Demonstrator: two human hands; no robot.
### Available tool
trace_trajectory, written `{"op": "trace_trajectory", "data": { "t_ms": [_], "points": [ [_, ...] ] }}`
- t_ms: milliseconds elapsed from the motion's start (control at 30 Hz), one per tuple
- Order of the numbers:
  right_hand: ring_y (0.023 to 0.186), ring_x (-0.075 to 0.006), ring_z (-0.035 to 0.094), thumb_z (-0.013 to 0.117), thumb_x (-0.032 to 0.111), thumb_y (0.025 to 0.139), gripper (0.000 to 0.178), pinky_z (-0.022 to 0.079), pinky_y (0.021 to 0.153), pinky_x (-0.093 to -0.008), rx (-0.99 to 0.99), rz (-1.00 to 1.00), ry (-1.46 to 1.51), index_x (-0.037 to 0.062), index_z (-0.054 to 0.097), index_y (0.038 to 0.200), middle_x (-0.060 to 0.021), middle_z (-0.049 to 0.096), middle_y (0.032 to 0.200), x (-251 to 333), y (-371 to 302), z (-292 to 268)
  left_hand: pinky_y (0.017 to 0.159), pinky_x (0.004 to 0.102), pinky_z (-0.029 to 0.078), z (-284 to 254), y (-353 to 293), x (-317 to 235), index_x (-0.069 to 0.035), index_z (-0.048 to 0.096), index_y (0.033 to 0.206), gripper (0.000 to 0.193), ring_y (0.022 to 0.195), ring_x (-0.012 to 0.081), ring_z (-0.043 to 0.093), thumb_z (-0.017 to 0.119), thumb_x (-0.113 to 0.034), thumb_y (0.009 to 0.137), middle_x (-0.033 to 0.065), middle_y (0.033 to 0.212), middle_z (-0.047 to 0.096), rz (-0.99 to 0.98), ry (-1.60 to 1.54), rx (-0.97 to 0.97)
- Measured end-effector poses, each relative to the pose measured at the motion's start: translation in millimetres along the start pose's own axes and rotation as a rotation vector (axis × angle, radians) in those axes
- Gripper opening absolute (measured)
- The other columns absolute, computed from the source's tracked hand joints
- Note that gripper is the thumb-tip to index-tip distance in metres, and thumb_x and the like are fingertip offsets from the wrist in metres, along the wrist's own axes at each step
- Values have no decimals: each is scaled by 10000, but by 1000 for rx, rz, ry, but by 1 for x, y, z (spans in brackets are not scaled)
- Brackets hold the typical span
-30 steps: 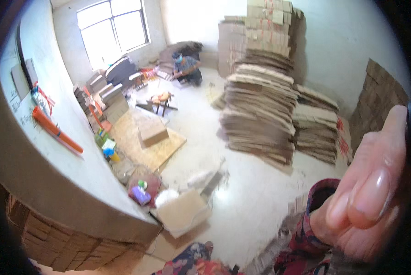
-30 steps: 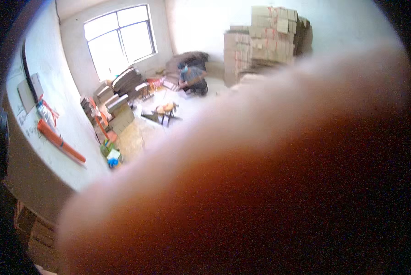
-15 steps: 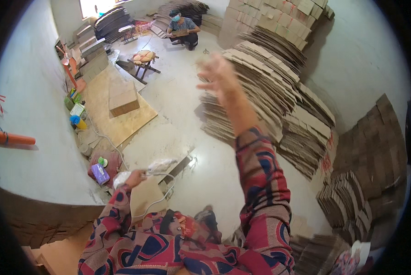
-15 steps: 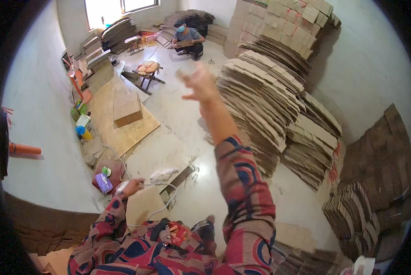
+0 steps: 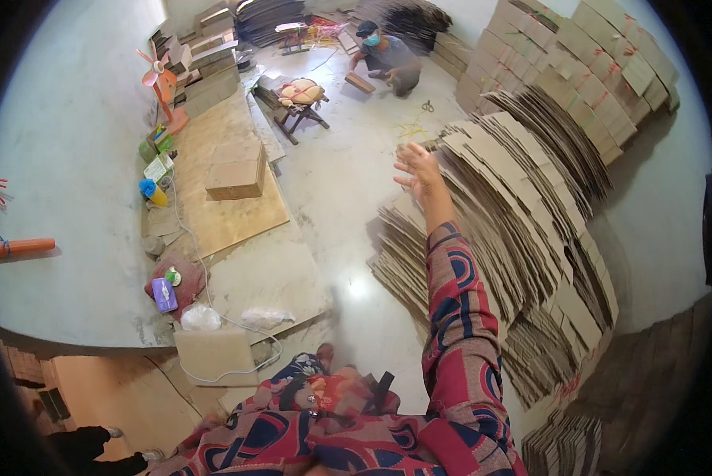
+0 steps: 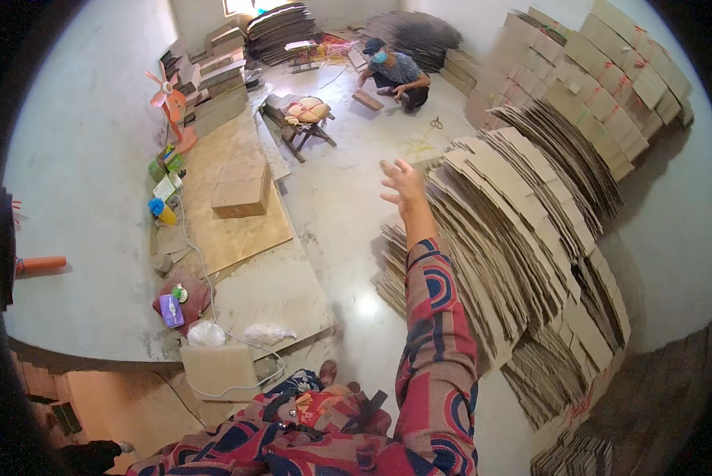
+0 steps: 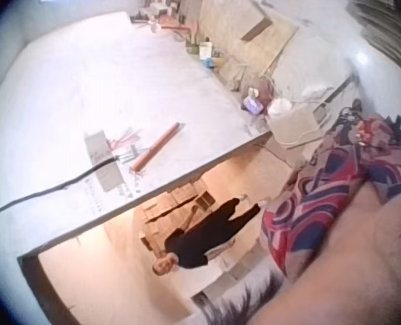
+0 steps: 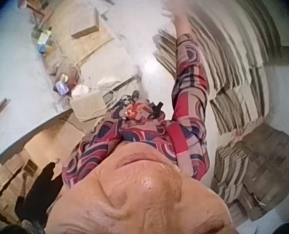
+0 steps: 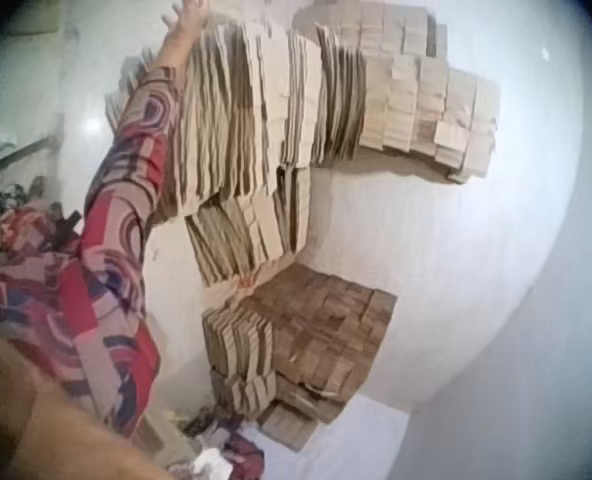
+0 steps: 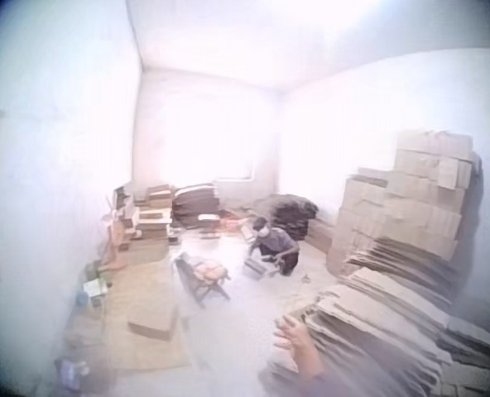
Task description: The person sits on a low stool and gathers colorful plastic strips, then pulls a stack of flat cardboard sheets onto their lap. They align the sheets, wrap them with the strips, and tie the bundle securely.
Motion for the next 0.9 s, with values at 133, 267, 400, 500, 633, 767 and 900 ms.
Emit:
{"op": "trace_trajectory", "data": {
  "t_ms": [133, 267, 400, 500, 633, 767, 900],
  "points": [
    [1164, -409, 461, 705, 332, 780, 773, 457, 841, -542, -173, 122, 204, -15, 324, 1356, -254, 390, 1356, -37, 77, -41, 717, 322, 498, 59, -13, -34, 23, 583, 1138, 391, 809, 224, 630, 614, -207, 824, 155, 938, 662, -94, -174, 99],
    [1264, -441, 365, 681, 355, 812, 817, 393, 934, -594, -226, 209, 254, 10, 244, 1410, -275, 299, 1416, -61, 144, -33, 702, 293, 498, 45, 13, -132, 32, 571, 1157, 408, 823, 182, 625, 628, -196, 823, 142, 978, 661, 34, -490, -24],
    [1296, -446, 314, 697, 395, 797, 881, 375, 945, -614, -237, 251, 274, 23, 207, 1427, -297, 258, 1425, -90, 210, -39, 739, 259, 489, -125, -33, -332, 57, 548, 1190, 432, 883, 147, 610, 617, -147, 816, 142, 1039, 649, 430, -967, -309],
    [1311, -468, 263, 715, 456, 765, 957, 350, 959, -622, -150, 282, 304, 59, 176, 1448, -304, 200, 1442, -108, 253, -4, 845, 303, 478, -173, -58, -382, 32, 542, 1232, 416, 952, 172, 595, 578, -96, 838, 114, 1071, 642, 540, -1072, -292],
    [1271, -479, 309, 774, 502, 674, 1061, 402, 882, -624, -165, 299, 393, -16, 213, 1410, -270, 244, 1432, -117, 313, 0, 742, 296, 500, -149, -30, -350, 47, 580, 1159, 428, 878, 170, 630, 625, -126, 770, 125, 959, 679, 389, -854, -552],
    [1340, -477, 167, 741, 500, 719, 1041, 311, 962, -653, -79, 268, 411, 67, 150, 1458, -290, 123, 1464, -82, 365, 6, 660, 326, 508, -20, -29, -313, 15, 659, 1034, 376, 788, 181, 650, 674, -189, 719, 131, 870, 684, -108, -922, -194],
    [1360, -457, 128, 751, 501, 707, 1064, 274, 981, -662, -53, 221, 364, 66, 138, 1460, -288, 114, 1467, -48, 430, 6, 635, 329, 506, 60, -27, -304, 9, 664, 918, 289, 725, 212, 646, 679, -192, 712, 128, 855, 686, -63, -562, -173]
  ]
}}
Point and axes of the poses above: each hand's wrist, its own y-axis towards the middle knuckle, its own z-axis out of the palm, x = y × z, the point moved 9 cm from there along y, towards the middle knuckle
